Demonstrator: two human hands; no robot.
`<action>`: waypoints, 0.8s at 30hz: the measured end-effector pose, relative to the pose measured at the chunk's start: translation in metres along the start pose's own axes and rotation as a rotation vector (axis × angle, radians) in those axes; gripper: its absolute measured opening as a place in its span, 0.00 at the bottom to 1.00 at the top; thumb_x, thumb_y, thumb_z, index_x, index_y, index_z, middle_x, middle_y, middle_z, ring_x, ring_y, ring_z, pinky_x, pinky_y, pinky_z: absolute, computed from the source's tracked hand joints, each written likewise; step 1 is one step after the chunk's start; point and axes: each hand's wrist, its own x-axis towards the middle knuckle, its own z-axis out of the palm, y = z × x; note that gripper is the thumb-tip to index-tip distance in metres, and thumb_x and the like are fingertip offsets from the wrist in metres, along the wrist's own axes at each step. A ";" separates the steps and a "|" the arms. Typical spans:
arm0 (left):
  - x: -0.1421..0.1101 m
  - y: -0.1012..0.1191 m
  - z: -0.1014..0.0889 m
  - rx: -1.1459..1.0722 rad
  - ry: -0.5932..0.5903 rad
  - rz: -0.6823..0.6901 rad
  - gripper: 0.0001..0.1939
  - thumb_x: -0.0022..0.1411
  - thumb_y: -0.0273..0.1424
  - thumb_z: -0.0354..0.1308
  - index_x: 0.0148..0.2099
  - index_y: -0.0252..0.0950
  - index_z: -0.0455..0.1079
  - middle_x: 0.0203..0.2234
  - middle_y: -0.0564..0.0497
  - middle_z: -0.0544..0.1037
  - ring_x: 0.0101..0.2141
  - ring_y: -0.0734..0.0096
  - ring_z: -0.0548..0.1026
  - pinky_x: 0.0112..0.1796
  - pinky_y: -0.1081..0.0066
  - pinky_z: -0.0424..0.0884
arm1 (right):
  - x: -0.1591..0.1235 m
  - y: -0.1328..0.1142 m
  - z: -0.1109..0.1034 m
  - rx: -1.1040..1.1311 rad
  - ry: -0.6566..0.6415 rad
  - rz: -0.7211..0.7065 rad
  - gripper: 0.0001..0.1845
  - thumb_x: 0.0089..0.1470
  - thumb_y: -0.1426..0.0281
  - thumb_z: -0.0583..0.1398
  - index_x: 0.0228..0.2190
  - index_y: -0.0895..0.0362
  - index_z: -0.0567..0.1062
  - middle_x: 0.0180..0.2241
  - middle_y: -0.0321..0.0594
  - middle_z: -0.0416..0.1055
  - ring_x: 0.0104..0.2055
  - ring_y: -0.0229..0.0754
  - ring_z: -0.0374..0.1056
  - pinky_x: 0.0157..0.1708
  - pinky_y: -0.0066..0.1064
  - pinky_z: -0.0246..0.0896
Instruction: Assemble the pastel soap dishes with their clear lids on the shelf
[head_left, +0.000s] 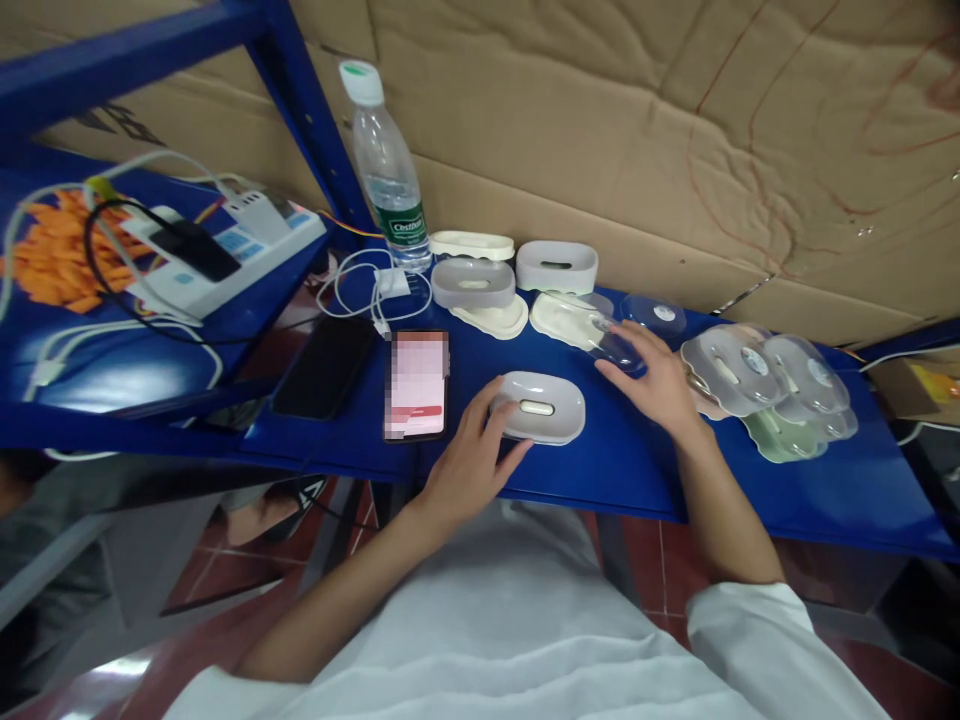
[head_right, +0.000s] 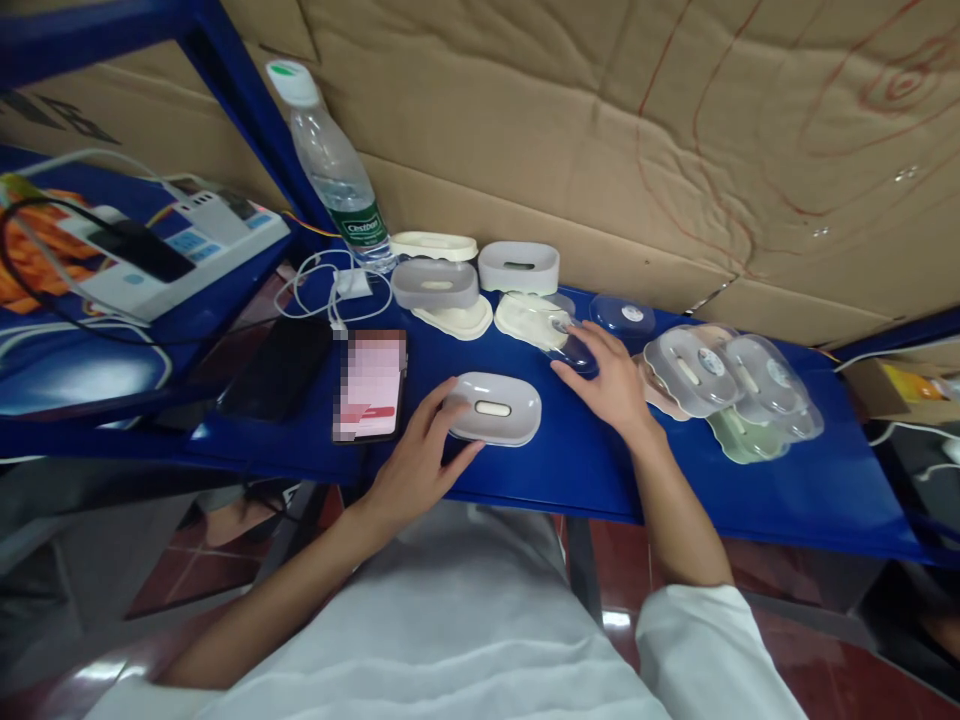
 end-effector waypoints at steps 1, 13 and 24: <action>0.000 -0.001 0.000 -0.021 0.002 -0.012 0.25 0.77 0.37 0.59 0.71 0.41 0.58 0.73 0.34 0.60 0.73 0.48 0.63 0.70 0.47 0.67 | -0.003 -0.007 -0.008 0.028 0.010 -0.016 0.29 0.65 0.49 0.65 0.62 0.47 0.77 0.64 0.45 0.74 0.67 0.58 0.70 0.69 0.58 0.64; 0.000 -0.008 0.007 -0.111 0.082 -0.049 0.49 0.75 0.42 0.62 0.82 0.44 0.33 0.75 0.32 0.59 0.74 0.47 0.61 0.69 0.48 0.66 | -0.025 -0.053 0.007 0.220 -0.367 -0.422 0.33 0.63 0.59 0.68 0.67 0.46 0.69 0.71 0.48 0.63 0.74 0.59 0.60 0.70 0.58 0.62; 0.000 -0.007 0.003 -0.097 0.047 -0.060 0.46 0.75 0.41 0.61 0.82 0.46 0.37 0.73 0.34 0.61 0.73 0.49 0.63 0.69 0.49 0.66 | -0.028 -0.057 0.016 0.238 -0.392 -0.485 0.31 0.65 0.64 0.65 0.66 0.49 0.68 0.72 0.52 0.60 0.77 0.59 0.53 0.72 0.61 0.60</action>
